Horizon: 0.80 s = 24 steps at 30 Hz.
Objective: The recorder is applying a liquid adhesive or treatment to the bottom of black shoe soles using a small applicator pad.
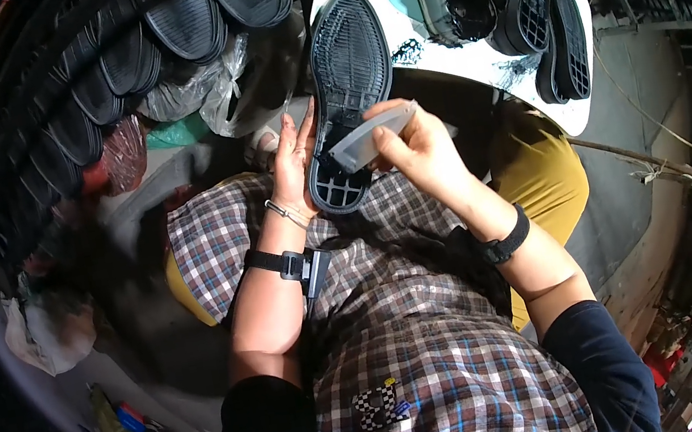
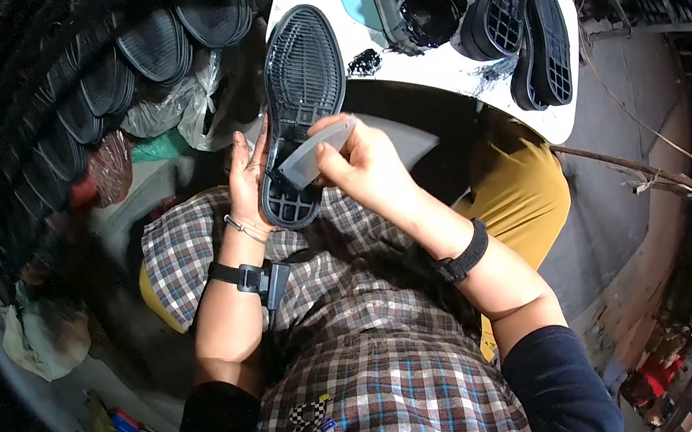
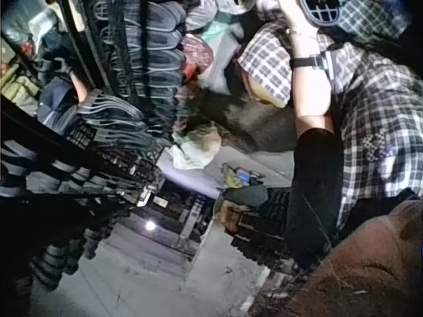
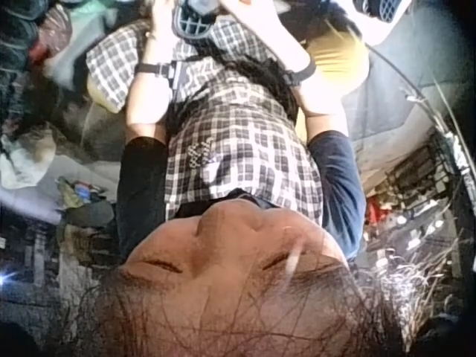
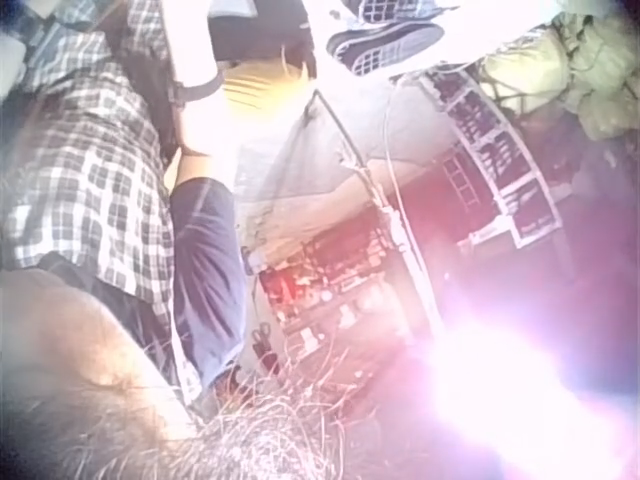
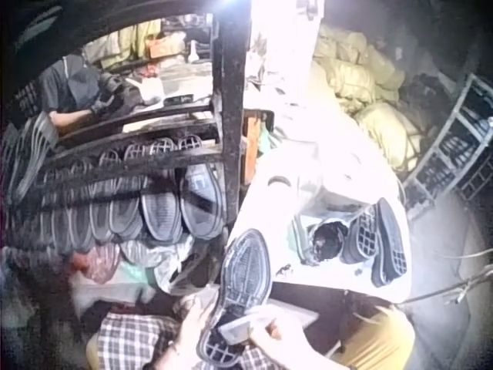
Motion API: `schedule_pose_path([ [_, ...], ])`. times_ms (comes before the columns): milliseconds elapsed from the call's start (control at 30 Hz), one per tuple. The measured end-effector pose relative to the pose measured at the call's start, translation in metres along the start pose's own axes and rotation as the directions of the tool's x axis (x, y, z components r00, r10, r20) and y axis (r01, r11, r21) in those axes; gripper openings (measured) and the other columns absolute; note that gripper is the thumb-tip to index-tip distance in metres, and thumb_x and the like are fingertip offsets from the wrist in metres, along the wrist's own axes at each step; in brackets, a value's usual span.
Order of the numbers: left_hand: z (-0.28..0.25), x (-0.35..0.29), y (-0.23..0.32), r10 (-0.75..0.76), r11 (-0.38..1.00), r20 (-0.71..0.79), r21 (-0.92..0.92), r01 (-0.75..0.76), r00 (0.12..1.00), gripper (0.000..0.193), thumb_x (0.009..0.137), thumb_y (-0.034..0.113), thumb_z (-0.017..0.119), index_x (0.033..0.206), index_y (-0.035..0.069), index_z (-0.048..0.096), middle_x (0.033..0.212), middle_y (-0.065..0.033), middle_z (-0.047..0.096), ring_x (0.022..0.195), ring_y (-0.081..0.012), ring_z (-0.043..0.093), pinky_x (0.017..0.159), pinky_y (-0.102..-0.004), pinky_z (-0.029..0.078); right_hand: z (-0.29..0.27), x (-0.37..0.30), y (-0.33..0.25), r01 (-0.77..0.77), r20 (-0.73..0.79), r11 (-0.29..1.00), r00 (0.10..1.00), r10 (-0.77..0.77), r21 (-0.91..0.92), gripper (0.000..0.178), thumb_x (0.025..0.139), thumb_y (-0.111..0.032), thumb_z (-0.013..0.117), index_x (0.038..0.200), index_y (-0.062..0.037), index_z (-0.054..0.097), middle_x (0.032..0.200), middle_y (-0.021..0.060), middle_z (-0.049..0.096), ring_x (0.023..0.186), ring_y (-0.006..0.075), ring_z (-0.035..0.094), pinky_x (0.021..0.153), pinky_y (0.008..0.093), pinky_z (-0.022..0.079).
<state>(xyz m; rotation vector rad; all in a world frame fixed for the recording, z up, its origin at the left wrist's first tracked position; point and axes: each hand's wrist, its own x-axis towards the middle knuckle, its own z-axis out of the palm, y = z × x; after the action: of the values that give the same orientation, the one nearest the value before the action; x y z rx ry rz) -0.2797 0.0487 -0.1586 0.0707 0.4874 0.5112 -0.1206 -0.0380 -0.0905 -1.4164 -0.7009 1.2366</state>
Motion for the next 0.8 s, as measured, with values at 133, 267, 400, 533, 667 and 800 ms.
schedule_pose_path([
  [133,0.002,-0.002,0.003,-0.014,0.998,0.055,0.061,0.01,0.998,0.065,0.098,0.057,0.034,0.145,0.012,0.037,0.137,-0.0092,0.051,0.122,-0.0263,0.052,0.103,-0.0441,0.043,-0.012,0.025,0.006,0.148,-0.186,0.982,0.975,-0.125,0.116,0.023,0.093,-0.009,0.056,0.113,0.0005,0.051,0.087,0.0085,0.064,0.066,0.0103,0.06,0.06,0.0235,0.05],
  [267,-0.001,0.0,-0.001,0.016,1.0,-0.038,0.015,-0.015,0.999,0.065,0.097,0.058,0.033,0.145,0.013,0.036,0.138,-0.0088,0.051,0.123,-0.0273,0.052,0.104,-0.0446,0.041,0.005,-0.003,0.005,0.065,-0.06,0.997,0.996,-0.068,-0.043,0.02,0.091,-0.007,0.058,0.109,0.0012,0.055,0.084,0.0063,0.063,0.07,0.0091,0.062,0.063,0.0242,0.052],
  [400,0.005,-0.001,0.001,-0.005,1.0,0.023,-0.005,0.005,1.0,0.065,0.097,0.058,0.035,0.144,0.014,0.037,0.137,-0.0107,0.051,0.122,-0.0277,0.052,0.105,-0.045,0.041,0.005,-0.005,0.003,0.081,-0.12,0.997,0.99,-0.079,0.011,0.021,0.091,-0.008,0.058,0.11,0.0014,0.054,0.085,0.0073,0.064,0.067,0.0084,0.06,0.062,0.0237,0.051],
  [533,0.006,0.001,0.001,0.001,1.0,0.074,0.014,-0.002,0.997,0.064,0.097,0.057,0.036,0.143,0.013,0.038,0.134,-0.0111,0.053,0.12,-0.0276,0.054,0.103,-0.0446,0.042,0.01,-0.004,0.006,0.044,-0.172,0.998,0.984,-0.037,0.036,0.023,0.093,-0.011,0.058,0.112,-0.0006,0.052,0.087,0.0061,0.064,0.069,0.0092,0.061,0.063,0.0236,0.051],
  [667,0.005,0.0,0.001,0.011,1.0,0.037,-0.003,-0.011,0.999,0.063,0.097,0.056,0.035,0.143,0.014,0.039,0.135,-0.0111,0.053,0.12,-0.0276,0.054,0.103,-0.0445,0.042,0.015,-0.019,0.011,0.083,-0.02,0.997,0.996,-0.083,0.001,0.02,0.092,-0.009,0.057,0.11,0.0001,0.052,0.082,0.0057,0.063,0.067,0.0095,0.061,0.059,0.0235,0.051],
  [800,0.01,-0.002,-0.001,0.003,1.0,0.006,0.018,-0.003,1.0,0.064,0.096,0.059,0.034,0.144,0.016,0.038,0.137,-0.0132,0.05,0.12,-0.0316,0.054,0.098,-0.0516,0.045,-0.003,0.026,0.006,0.095,-0.172,0.995,0.981,-0.094,-0.003,0.019,0.092,-0.008,0.056,0.109,0.0006,0.053,0.082,0.0075,0.063,0.062,0.0109,0.06,0.057,0.024,0.051],
])
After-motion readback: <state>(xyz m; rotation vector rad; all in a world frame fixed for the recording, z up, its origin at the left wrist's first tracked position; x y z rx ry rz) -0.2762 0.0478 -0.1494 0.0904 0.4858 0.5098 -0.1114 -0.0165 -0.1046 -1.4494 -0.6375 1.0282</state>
